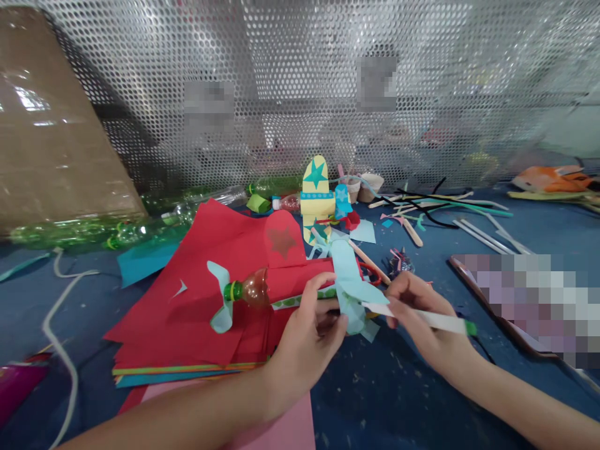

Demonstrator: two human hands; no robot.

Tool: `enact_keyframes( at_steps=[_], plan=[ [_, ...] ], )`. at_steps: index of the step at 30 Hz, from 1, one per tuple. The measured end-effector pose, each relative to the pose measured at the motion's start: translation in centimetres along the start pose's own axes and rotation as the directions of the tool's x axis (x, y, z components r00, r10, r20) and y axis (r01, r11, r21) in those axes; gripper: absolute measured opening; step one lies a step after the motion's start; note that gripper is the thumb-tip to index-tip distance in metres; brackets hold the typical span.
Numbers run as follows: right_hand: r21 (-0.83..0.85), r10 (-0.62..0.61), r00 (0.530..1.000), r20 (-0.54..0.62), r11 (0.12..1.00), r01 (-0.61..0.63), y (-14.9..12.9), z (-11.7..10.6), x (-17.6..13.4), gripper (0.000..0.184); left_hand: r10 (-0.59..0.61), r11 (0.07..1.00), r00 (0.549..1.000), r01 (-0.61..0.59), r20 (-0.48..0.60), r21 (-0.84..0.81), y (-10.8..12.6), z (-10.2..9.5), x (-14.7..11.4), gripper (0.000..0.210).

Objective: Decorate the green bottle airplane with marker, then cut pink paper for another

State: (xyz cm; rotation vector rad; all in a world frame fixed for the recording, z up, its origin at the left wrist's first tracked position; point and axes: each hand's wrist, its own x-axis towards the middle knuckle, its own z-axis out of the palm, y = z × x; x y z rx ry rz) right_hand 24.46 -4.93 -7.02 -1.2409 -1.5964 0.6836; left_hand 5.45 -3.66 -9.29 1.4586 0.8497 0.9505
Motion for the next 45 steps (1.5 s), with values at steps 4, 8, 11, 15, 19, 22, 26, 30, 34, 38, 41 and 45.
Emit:
enact_keyframes(
  at_steps=[4, 8, 11, 15, 19, 22, 26, 30, 34, 38, 41, 45],
  plan=[
    [0.096, 0.011, 0.983, -0.182, 0.995, 0.007, -0.1, -0.4, 0.5, 0.021, -0.002, 1.0, 1.0, 0.002, 0.011, 0.008, 0.1, 0.0, 0.0, 0.05],
    [-0.009, 0.02, 0.99, -0.143, 1.0, -0.022, 0.8, -0.5, 1.1, 0.011, -0.003, 1.0, 1.0, 0.003, 0.004, 0.017, 0.5, 0.0, -0.2, 0.047],
    [-0.093, -0.009, 1.0, -0.007, 0.996, 0.009, 1.5, -0.1, 1.3, 0.016, 0.021, 1.0, 1.0, -0.021, 0.004, 0.017, 0.7, 0.1, -0.3, 0.042],
    [0.003, 0.009, 0.994, 0.109, 1.0, -0.009, 1.5, 0.4, 1.6, 0.02, -0.009, 1.0, 1.0, 0.009, -0.003, 0.028, 1.1, 0.1, -0.4, 0.038],
    [0.095, 0.01, 0.993, 0.117, 0.995, -0.021, 0.9, 0.3, 2.0, 0.02, -0.026, 0.998, 0.999, 0.027, -0.021, 0.048, 1.5, 0.0, -0.5, 0.034],
    [0.134, -0.016, 0.995, 0.098, 0.991, 0.002, 0.8, 0.2, 2.4, 0.017, -0.033, 0.993, 0.998, 0.038, -0.046, 0.113, 1.9, 0.0, -0.6, 0.024],
    [0.153, -0.047, 0.994, 0.095, 0.988, 0.032, 1.4, 0.6, 2.4, 0.006, -0.034, 0.981, 0.997, 0.045, -0.064, 0.187, 2.2, -0.1, -0.7, 0.022],
    [0.174, -0.091, 0.984, 0.152, 0.983, 0.064, 1.6, 1.2, 2.2, 0.015, -0.065, 0.989, 0.996, 0.072, -0.061, 0.132, 2.4, -0.5, -0.5, 0.018],
    [0.168, -0.1, 0.972, 0.211, 0.984, 0.064, 1.0, 1.3, 2.1, 0.017, -0.018, 0.991, 0.997, 0.027, -0.073, 0.13, 2.6, -0.9, -0.4, 0.019],
    [0.109, -0.104, 0.976, 0.194, 0.991, 0.084, 0.6, 1.3, 1.9, 0.021, 0.015, 0.998, 0.996, -0.009, -0.084, 0.069, 2.9, -1.5, -0.1, 0.029],
    [0.049, -0.11, 0.984, 0.141, 0.993, 0.104, 0.5, 1.6, 1.0, 0.026, 0.008, 0.998, 0.999, -0.006, -0.034, 0.057, 3.1, -2.8, 1.0, 0.037],
    [-0.099, -0.183, 0.979, 0.084, 0.977, 0.191, 0.4, 2.2, -1.2, 0.033, -0.029, 0.997, 0.983, 0.015, 0.181, 0.077, 3.8, -5.5, 3.4, 0.063]
  ],
)
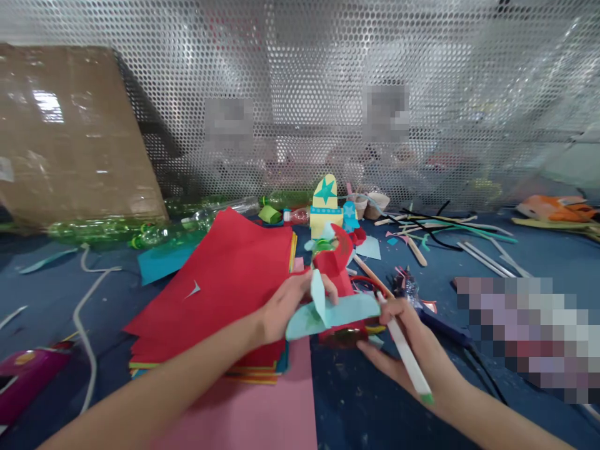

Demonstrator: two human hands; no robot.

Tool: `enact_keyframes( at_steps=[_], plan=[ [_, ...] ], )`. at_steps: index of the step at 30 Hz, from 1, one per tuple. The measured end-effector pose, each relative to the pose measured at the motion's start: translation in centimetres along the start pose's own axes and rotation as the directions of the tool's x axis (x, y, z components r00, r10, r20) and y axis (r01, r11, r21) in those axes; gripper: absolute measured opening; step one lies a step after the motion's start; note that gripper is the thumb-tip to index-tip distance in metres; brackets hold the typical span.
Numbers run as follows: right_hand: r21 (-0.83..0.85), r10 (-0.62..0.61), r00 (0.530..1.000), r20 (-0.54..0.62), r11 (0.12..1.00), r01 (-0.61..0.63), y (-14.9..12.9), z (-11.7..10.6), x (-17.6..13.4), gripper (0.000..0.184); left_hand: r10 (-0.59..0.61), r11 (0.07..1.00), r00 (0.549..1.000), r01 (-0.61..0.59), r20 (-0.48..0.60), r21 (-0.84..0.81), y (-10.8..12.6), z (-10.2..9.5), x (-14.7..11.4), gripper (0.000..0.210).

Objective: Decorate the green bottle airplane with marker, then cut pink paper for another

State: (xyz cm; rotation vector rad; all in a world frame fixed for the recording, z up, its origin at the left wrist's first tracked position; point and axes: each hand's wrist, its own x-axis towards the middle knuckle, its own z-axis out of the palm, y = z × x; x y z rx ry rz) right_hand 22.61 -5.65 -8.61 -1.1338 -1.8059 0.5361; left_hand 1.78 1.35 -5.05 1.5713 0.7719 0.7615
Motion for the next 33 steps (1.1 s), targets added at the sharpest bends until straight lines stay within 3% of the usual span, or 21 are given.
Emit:
enact_keyframes(
  at_steps=[3, 7, 10, 14, 16, 19, 20, 22, 24, 27, 29, 33],
  plan=[
    [-0.156, -0.12, 0.988, 0.093, 0.979, 0.133, -0.6, 0.2, -1.1, 0.033, -0.068, 0.998, 0.995, 0.068, 0.073, 0.013, 0.8, -2.2, 1.0, 0.08],
    [-0.147, -0.168, 0.963, 0.209, 0.969, 0.201, -0.9, 0.0, -1.1, 0.028, -0.073, 0.995, 0.995, 0.078, -0.073, 0.067, 1.8, -4.0, 1.8, 0.082],
    [-0.159, -0.144, 0.983, 0.118, 0.974, 0.162, -0.6, -0.1, -0.6, 0.025, 0.015, 0.988, 0.966, 0.025, -0.257, 0.153, 2.2, -4.5, 1.9, 0.072],
    [-0.188, -0.15, 0.988, -0.044, 0.972, 0.139, 0.0, -0.1, 0.1, 0.024, 0.275, 0.92, 0.845, -0.093, -0.459, 0.381, 3.2, -3.6, 0.9, 0.046],
    [-0.216, -0.172, 0.985, -0.032, 0.963, 0.162, 0.2, -0.1, 0.2, 0.025, 0.415, 0.835, 0.801, -0.148, -0.431, 0.53, 3.9, -2.4, -0.1, 0.036],
    [-0.236, -0.231, 0.971, 0.059, 0.942, 0.239, 0.6, -0.3, 0.1, 0.027, 0.46, 0.723, 0.858, -0.214, -0.228, 0.657, 4.8, -0.3, -1.9, 0.03],
    [-0.237, -0.249, 0.964, 0.092, 0.935, 0.264, 0.7, -0.4, 0.0, 0.027, 0.437, 0.682, 0.887, -0.22, -0.148, 0.697, 4.9, 0.2, -2.6, 0.03],
    [-0.234, -0.257, 0.955, 0.146, 0.929, 0.286, 0.8, -0.5, -0.1, 0.027, 0.218, 0.526, 0.97, -0.025, -0.106, 0.85, 4.7, 0.9, -3.9, 0.029],
    [-0.238, -0.258, 0.951, 0.171, 0.926, 0.294, 0.7, -0.5, 0.0, 0.027, 0.104, 0.457, 0.972, 0.141, -0.211, 0.878, 4.3, 0.9, -4.8, 0.039],
    [-0.258, -0.296, 0.938, 0.179, 0.906, 0.335, 0.4, -0.4, 0.4, 0.028, 0.016, 0.433, 0.981, 0.166, -0.192, 0.886, 3.7, 0.3, -4.8, 0.041],
    [-0.268, -0.331, 0.926, 0.179, 0.89, 0.37, 0.2, -0.3, 0.6, 0.027, -0.168, 0.331, 0.965, 0.247, -0.2, 0.911, 3.6, 0.2, -4.0, 0.041],
    [-0.36, -0.384, 0.906, 0.179, 0.831, 0.423, -0.1, -0.3, 0.6, 0.027, -0.207, 0.273, 0.956, 0.26, -0.208, 0.926, 3.9, 1.2, -2.7, 0.042]
  ],
)
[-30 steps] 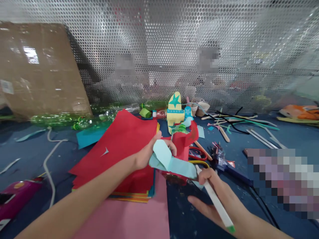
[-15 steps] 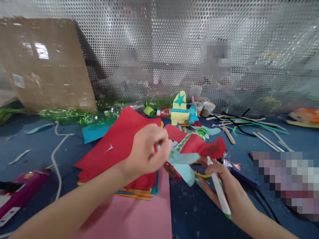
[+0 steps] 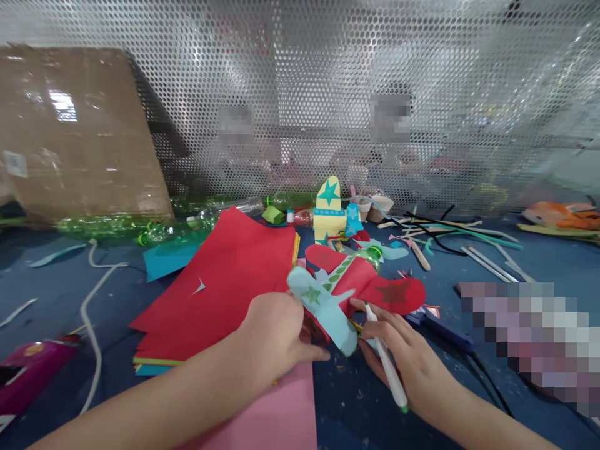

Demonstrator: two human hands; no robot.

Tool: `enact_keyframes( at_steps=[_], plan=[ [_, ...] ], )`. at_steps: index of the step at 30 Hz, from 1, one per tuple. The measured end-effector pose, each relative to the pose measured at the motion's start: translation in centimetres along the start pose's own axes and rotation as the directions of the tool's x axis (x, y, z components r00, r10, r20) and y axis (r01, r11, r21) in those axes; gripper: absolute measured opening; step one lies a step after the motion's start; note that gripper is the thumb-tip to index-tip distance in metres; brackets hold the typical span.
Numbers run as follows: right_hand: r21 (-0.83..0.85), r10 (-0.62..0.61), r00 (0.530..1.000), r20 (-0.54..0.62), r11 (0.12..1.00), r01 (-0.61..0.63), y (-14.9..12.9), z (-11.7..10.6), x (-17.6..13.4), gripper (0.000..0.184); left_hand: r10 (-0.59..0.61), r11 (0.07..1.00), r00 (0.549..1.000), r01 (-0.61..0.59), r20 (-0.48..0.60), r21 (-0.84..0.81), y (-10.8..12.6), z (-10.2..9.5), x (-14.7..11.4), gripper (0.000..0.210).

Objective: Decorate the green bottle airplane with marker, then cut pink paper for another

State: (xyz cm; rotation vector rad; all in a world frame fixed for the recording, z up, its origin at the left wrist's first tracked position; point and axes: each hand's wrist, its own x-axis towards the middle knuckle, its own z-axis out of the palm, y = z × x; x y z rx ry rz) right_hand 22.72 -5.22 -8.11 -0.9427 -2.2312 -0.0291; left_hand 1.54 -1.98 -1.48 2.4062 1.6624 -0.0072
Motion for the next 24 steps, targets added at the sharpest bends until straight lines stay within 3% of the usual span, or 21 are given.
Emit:
enact_keyframes(
  at_steps=[4, 7, 12, 19, 24],
  plan=[
    [-0.127, -0.081, 0.997, -0.013, 0.989, 0.079, -0.1, -0.2, -0.3, 0.028, -0.032, 0.997, 0.999, 0.031, 0.013, 0.07, 0.9, 0.6, 0.0, 0.057],
    [-0.147, -0.13, 0.991, 0.024, 0.98, 0.132, -0.1, -0.2, -0.6, 0.034, 0.025, 1.0, 1.0, -0.025, 0.0, 0.019, 0.3, 1.0, 0.5, 0.044],
    [-0.132, -0.081, 0.997, -0.007, 0.988, 0.079, -0.1, 0.4, -0.6, 0.025, 0.123, 0.986, 0.992, -0.122, 0.002, -0.114, -2.0, 0.7, 2.5, 0.023],
    [-0.014, -0.015, 0.999, 0.033, 1.0, 0.015, -0.4, 0.7, -0.6, 0.021, 0.184, 0.912, 0.98, -0.201, -0.081, -0.359, -3.3, 0.6, 4.0, 0.055],
    [-0.009, -0.015, 1.0, -0.011, 1.0, 0.015, -0.6, 0.3, -0.4, 0.022, 0.213, 0.862, 0.97, -0.244, -0.12, -0.445, -3.5, 1.6, 4.4, 0.054]
  ],
)
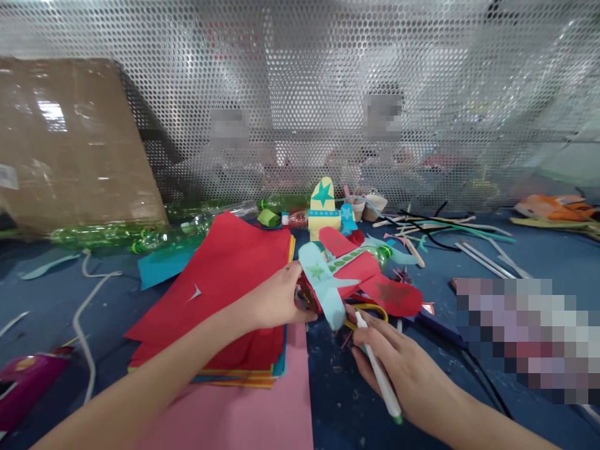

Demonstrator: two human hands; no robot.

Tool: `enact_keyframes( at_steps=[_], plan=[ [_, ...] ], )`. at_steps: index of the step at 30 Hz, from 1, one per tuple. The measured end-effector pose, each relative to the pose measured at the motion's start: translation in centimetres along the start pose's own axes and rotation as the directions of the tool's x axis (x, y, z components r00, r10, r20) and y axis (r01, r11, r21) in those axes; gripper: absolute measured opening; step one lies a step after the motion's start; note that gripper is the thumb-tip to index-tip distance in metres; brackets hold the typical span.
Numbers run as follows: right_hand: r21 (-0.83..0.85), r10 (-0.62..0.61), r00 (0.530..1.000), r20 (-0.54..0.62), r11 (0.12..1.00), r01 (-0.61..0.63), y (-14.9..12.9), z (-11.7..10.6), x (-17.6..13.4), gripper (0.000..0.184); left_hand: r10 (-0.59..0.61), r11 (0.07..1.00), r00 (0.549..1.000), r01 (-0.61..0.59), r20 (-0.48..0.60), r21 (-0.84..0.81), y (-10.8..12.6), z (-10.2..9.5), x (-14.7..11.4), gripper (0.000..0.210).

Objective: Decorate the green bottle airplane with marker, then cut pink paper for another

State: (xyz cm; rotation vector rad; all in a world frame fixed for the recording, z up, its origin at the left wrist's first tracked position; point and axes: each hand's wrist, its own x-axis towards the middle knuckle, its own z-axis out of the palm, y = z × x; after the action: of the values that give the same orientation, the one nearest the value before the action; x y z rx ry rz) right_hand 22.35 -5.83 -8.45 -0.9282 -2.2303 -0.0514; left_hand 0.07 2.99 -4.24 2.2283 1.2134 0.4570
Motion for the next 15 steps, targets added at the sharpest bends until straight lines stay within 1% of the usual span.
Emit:
enact_keyframes(
  at_steps=[3, 6, 7, 9, 11, 15],
  plan=[
    [-0.069, -0.035, 0.996, -0.082, 0.997, 0.029, 0.0, -1.0, 0.2, 0.018, 0.057, 0.998, 0.998, -0.058, -0.022, -0.004, -0.4, 0.6, 0.1, 0.058],
    [-0.147, -0.096, 0.983, -0.159, 0.986, 0.072, 0.7, -2.4, 0.6, 0.012, 0.152, 0.988, 0.988, -0.152, -0.035, 0.013, -0.7, 1.2, 0.2, 0.068],
    [-0.16, -0.087, 0.981, -0.173, 0.985, 0.059, 1.1, -2.8, 0.8, 0.012, 0.188, 0.982, 0.982, -0.188, -0.032, 0.017, -0.7, 1.4, 0.3, 0.069],
    [-0.181, -0.02, 0.986, -0.167, 0.983, -0.011, 2.1, -3.4, 1.2, 0.013, 0.254, 0.967, 0.967, -0.253, -0.019, 0.023, -0.8, 1.7, 0.3, 0.07],
    [-0.172, 0.034, 0.992, -0.125, 0.984, -0.055, 2.9, -3.8, 1.6, 0.011, 0.3, 0.954, 0.954, -0.3, 0.0, 0.025, -0.8, 1.9, 0.4, 0.067],
    [-0.152, 0.016, 1.0, -0.012, 0.988, -0.018, 3.9, -3.7, 1.7, 0.013, 0.328, 0.944, 0.945, -0.328, 0.006, 0.028, -1.0, 2.1, 0.5, 0.064]
  ],
)
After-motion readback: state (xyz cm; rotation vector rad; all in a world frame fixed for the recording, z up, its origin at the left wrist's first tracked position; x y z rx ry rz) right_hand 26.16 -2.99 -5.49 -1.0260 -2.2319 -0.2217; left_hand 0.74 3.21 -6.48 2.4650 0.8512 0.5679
